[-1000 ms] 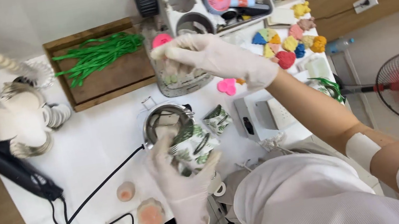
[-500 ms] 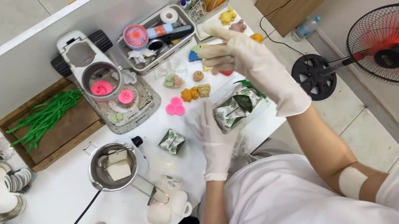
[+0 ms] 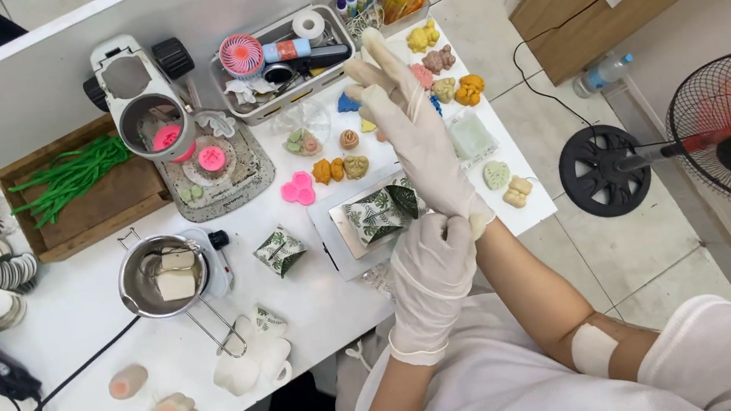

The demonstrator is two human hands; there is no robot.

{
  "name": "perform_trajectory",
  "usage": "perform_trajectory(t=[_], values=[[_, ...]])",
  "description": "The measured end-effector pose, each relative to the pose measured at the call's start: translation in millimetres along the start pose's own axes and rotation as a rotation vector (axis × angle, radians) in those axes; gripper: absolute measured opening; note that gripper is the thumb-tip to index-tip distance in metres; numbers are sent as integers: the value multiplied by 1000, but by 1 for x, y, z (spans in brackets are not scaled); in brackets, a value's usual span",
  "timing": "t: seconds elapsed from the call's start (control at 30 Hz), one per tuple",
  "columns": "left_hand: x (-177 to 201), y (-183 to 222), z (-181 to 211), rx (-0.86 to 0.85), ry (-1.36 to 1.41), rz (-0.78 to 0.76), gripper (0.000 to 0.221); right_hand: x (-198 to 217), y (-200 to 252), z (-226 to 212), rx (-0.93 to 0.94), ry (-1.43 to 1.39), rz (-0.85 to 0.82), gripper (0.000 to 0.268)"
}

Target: Packaging and labeling hand-made candles at a production station.

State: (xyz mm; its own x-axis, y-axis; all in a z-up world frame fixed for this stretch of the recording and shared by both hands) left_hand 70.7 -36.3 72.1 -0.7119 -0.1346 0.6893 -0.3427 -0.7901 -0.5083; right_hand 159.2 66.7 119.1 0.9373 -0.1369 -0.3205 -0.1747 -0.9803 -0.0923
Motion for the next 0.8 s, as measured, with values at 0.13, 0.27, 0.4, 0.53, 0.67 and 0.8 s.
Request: perform_trajectory(t=[0.13, 0.27, 0.4, 0.53, 0.67, 0.8], values=[[-3, 4, 16, -161, -42, -126, 14, 17, -4, -1, -130, -208, 8, 78], [-2, -3, 32, -254, -32, -214, 11, 18, -6, -5, -526, -1000, -8, 92], [8, -15, 24, -144, 58, -160, 11, 40, -9, 7, -421, -788, 43, 77], [37, -36, -24, 681, 803, 103, 37, 39, 16, -15, -27, -389, 48, 51], [44, -49, -77, 908, 973, 466, 47, -2, 78, -32, -248, 541, -451, 38], [49, -50, -83, 876, 844, 532, 45, -28, 121, 1, -85, 620, -590, 43]])
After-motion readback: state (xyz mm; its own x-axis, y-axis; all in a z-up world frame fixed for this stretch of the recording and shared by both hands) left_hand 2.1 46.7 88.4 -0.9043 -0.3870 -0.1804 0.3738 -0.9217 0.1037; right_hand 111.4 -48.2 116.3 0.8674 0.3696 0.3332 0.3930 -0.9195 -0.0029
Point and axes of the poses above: each hand's wrist, its own y-axis away from the middle knuckle, its own x-axis out of the back of the hand, z = x × y, the point moved 1 cm from there along -y, towards the middle knuckle, and after that the axes turned 9 degrees about -y, right-handed, at the moved point
